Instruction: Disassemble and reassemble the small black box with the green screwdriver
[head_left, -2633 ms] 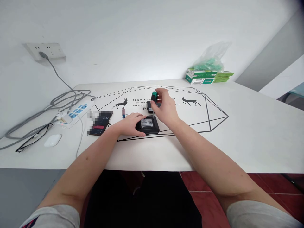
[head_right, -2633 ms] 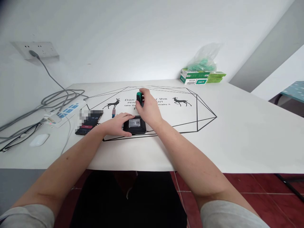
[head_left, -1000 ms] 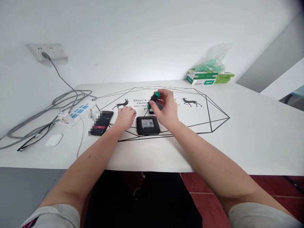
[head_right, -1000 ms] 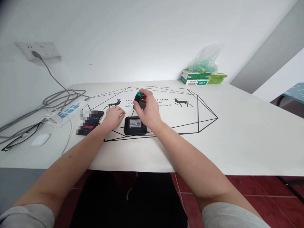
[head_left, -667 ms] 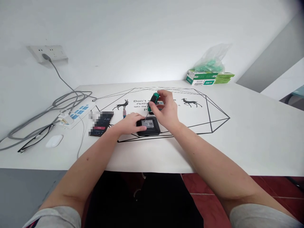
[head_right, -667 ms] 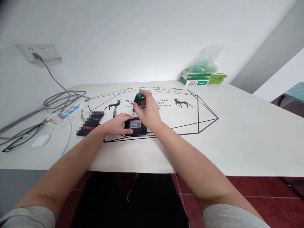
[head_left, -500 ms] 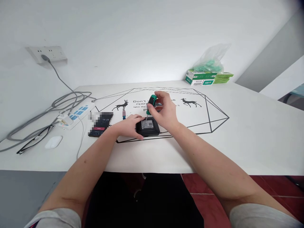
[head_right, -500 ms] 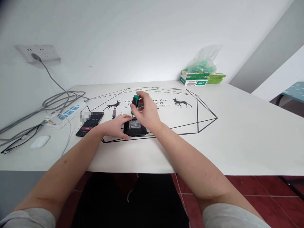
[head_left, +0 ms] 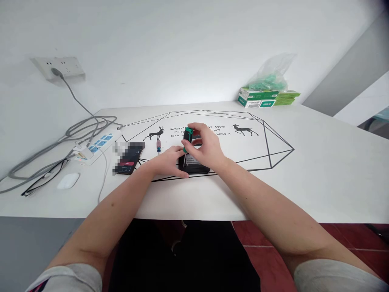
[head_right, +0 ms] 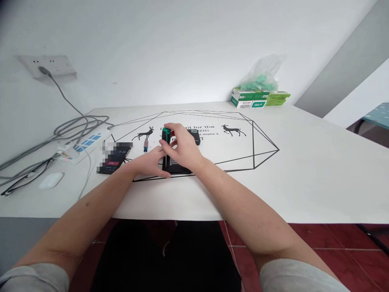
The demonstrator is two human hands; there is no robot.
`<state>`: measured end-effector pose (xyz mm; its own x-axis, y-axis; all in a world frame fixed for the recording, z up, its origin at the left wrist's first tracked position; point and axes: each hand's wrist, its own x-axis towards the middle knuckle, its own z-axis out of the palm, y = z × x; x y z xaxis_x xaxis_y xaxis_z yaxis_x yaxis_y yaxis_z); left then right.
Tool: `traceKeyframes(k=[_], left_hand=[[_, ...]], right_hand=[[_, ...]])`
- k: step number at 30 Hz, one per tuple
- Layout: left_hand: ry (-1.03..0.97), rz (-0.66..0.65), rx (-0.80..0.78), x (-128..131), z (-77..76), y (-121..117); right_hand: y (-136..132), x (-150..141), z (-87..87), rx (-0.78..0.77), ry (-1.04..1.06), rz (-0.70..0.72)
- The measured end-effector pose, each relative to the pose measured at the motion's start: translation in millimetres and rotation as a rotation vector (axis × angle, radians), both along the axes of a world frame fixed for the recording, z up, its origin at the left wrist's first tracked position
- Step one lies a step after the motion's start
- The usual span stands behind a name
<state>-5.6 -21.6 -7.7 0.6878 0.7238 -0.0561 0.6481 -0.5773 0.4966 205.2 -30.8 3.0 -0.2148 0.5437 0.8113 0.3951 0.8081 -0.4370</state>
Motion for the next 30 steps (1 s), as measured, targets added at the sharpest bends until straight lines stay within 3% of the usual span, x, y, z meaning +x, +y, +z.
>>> traceKeyframes(k=[30], left_hand=[[-0.025,-0.039,0.09,-1.5,-7.0,5.1]], right_hand=[[0.0,-0.7,0.2,0.093,0.031,-0.005]])
